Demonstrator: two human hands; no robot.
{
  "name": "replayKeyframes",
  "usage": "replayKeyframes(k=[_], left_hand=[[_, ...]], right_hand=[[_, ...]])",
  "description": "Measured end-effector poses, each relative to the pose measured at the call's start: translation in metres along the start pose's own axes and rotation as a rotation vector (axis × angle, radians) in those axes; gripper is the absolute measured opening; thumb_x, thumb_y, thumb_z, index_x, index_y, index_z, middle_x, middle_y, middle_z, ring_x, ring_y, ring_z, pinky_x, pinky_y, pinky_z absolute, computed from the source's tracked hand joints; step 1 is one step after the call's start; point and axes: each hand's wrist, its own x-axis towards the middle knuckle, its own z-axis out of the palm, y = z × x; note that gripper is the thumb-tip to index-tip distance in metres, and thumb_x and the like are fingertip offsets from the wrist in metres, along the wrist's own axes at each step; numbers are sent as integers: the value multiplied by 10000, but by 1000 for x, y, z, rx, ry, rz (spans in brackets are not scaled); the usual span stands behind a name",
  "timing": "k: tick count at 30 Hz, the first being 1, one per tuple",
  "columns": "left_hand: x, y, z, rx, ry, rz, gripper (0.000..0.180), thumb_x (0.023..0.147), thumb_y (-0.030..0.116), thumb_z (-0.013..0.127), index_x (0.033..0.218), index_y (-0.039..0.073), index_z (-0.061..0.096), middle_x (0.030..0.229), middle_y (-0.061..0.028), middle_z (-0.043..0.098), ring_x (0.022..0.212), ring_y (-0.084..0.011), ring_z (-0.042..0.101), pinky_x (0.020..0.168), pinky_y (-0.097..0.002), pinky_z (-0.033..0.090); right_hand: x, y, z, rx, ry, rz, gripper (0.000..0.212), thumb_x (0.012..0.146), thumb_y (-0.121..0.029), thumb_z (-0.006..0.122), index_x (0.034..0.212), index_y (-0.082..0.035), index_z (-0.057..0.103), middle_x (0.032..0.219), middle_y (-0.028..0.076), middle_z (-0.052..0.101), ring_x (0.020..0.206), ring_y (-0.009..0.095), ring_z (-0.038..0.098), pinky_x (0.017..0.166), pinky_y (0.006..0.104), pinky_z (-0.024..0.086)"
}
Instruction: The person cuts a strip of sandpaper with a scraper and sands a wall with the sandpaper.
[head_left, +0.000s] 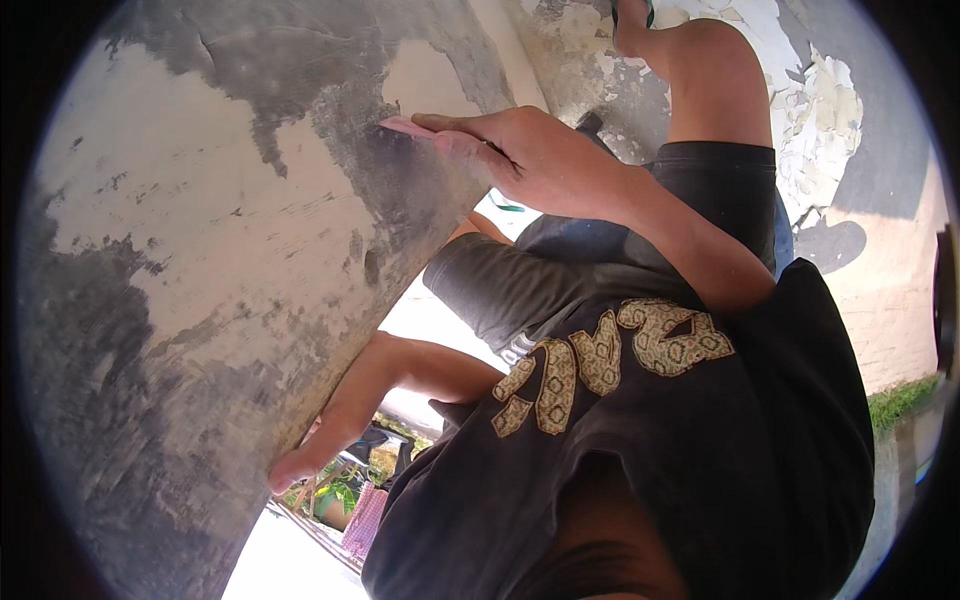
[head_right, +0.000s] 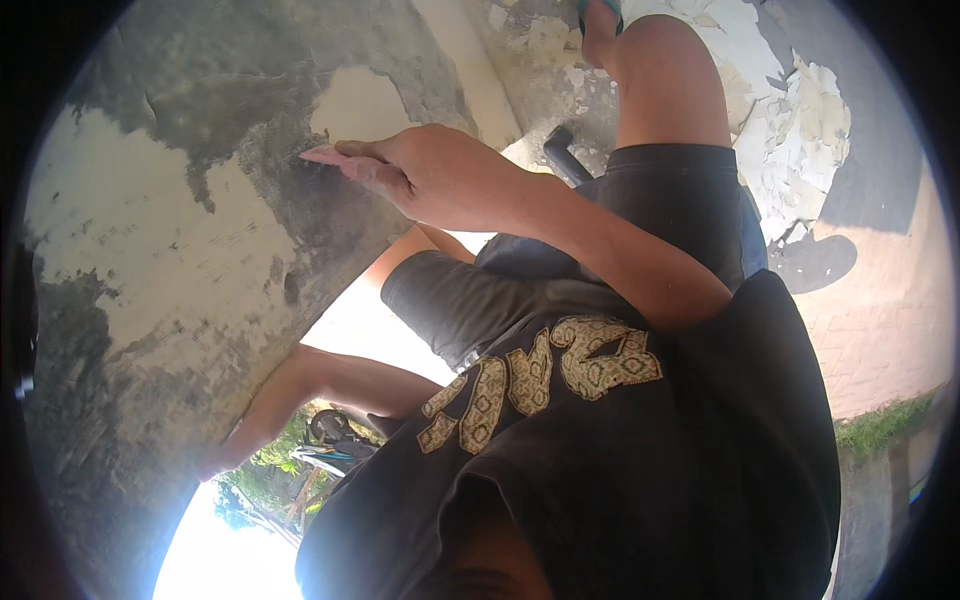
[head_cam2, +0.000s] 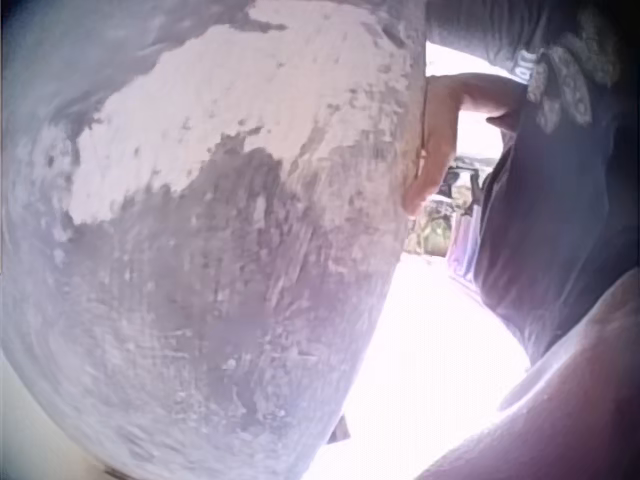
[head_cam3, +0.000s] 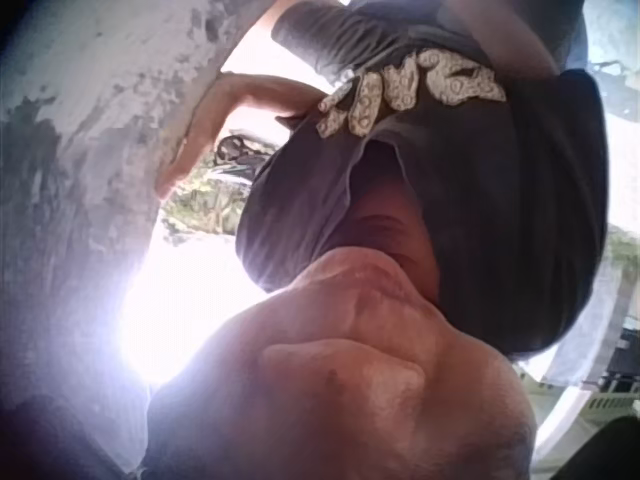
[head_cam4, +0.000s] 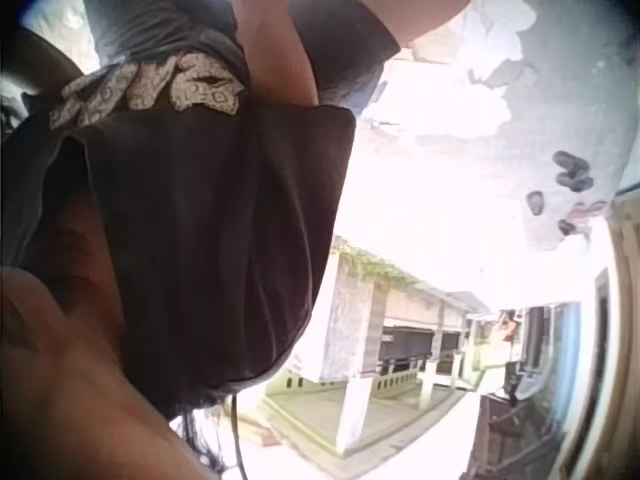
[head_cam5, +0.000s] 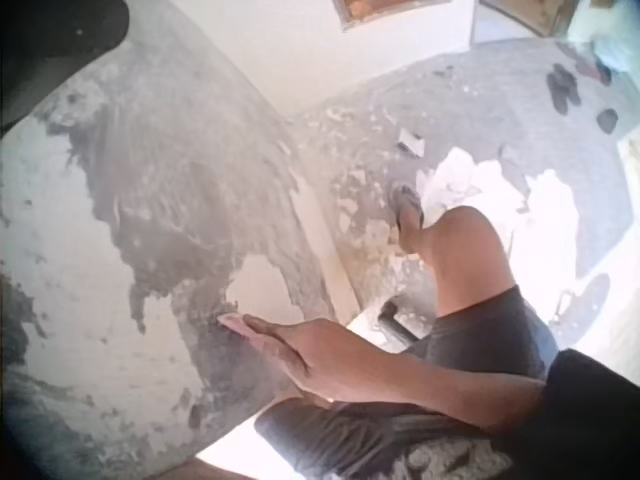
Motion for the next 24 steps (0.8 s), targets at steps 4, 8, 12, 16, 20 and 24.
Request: replayKeyframes(k=[4, 8, 12, 16, 20, 24], left_hand=[[0, -1, 2, -10, -6, -10, 589, 971, 483, 384, 1371, 51, 383, 1321, -76, 466, 1157, -157, 505, 1000, -311, 426], [2, 0, -1, -11, -3, -6, 584, 970, 482, 388, 1366, 52, 393, 1314, -73, 476, 1148, -154, 514, 995, -309, 432], [5, 2, -5, -38, 11, -9, 580, 970, 480, 392, 1362, 53, 403, 1306, -70, 486, 1139, -151, 523, 990, -307, 437], [6, 4, -5, -36, 2, -5, 576, 969, 479, 395, 1357, 54, 413, 1298, -67, 496, 1130, -147, 532, 984, -306, 442], [5, 5, -2, -45, 13, 1, 571, 968, 477, 399, 1352, 55, 423, 1291, -63, 507, 1121, -144, 542, 979, -304, 448], [4, 4, -4, -54, 14, -15, 567, 967, 476, 403, 1348, 56, 433, 1283, -60, 517, 1112, -141, 551, 974, -303, 453]], right_hand=[[0, -1, -2, 14, 19, -11, 385, 1015, -340, 398, 1346, -183, 518, 668, 186, 576, 451, 234, 445, 503, 363, 389], [0, -8, -5, 36, 3, 25, 379, 1016, -332, 399, 1325, -162, 537, 675, 183, 587, 474, 237, 477, 518, 352, 406], [-1, -16, 1, -17, -72, 52, 383, 1016, -336, 397, 1309, -141, 549, 668, 182, 587, 506, 254, 497, 551, 356, 422], [0, -15, 6, 48, 85, -86, 405, 1010, -357, 404, 1301, -117, 552, 644, 189, 564, 519, 274, 495, 567, 375, 419], [0, -12, 5, 23, 19, -34, 408, 1011, -361, 398, 1321, -133, 535, 678, 195, 568, 534, 263, 501, 580, 377, 421], [-1, -13, 5, 46, 110, -88, 381, 1012, -321, 413, 1336, -153, 523, 663, 184, 546, 511, 237, 467, 563, 364, 404]])
